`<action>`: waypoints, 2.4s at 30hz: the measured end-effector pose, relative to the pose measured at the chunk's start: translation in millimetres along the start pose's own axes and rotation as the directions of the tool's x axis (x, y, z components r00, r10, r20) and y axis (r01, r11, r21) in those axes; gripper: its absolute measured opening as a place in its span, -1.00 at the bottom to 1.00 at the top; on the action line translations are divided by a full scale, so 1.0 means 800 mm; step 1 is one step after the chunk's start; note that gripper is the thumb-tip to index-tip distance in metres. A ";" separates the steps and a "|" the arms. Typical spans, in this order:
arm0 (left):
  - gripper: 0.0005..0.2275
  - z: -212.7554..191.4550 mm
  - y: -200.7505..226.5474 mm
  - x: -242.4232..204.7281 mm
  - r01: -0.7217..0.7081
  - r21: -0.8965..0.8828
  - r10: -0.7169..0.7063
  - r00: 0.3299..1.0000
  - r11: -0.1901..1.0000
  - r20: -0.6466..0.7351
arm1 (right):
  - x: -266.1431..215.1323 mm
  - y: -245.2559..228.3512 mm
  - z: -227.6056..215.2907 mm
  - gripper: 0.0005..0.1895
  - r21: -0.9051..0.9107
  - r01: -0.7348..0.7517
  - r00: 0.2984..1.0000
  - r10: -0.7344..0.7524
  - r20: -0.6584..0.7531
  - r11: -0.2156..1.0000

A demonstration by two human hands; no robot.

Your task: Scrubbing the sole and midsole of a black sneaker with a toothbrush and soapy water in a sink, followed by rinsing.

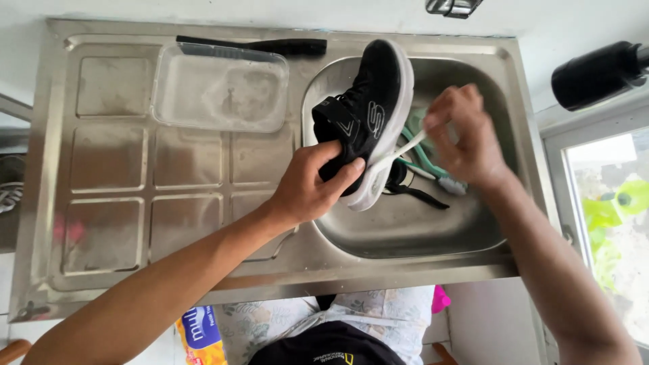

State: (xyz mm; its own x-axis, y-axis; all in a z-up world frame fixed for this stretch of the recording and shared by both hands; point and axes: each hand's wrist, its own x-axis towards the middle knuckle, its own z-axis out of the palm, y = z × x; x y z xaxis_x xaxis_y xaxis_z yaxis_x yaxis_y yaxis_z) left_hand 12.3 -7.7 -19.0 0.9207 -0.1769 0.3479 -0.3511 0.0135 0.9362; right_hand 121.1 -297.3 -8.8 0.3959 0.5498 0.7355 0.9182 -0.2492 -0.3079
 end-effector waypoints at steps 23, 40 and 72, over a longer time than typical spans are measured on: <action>-0.77 -0.007 0.011 -0.005 0.032 -0.054 -0.030 0.999 0.998 0.040 | 0.002 -0.029 0.005 -0.87 0.067 -0.127 0.982 0.116 0.152 0.990; -0.75 -0.005 0.022 -0.008 0.015 0.050 -0.019 0.996 0.999 0.082 | 0.009 -0.015 -0.022 -0.85 -0.100 -0.253 0.967 0.253 -0.014 0.962; -0.76 0.002 0.001 -0.008 -0.010 0.060 0.006 0.998 0.998 0.055 | -0.027 0.013 -0.011 -0.86 -0.033 -0.064 0.981 0.069 0.183 0.997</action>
State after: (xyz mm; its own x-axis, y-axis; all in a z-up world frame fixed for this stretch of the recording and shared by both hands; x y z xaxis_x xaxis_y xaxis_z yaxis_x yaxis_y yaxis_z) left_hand 6.3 -7.9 -20.8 0.9077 -0.2308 0.3504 -0.3695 -0.0438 0.9282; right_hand 122.2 -318.8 -22.3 0.4541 0.6682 0.5893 0.8901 -0.3104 -0.3339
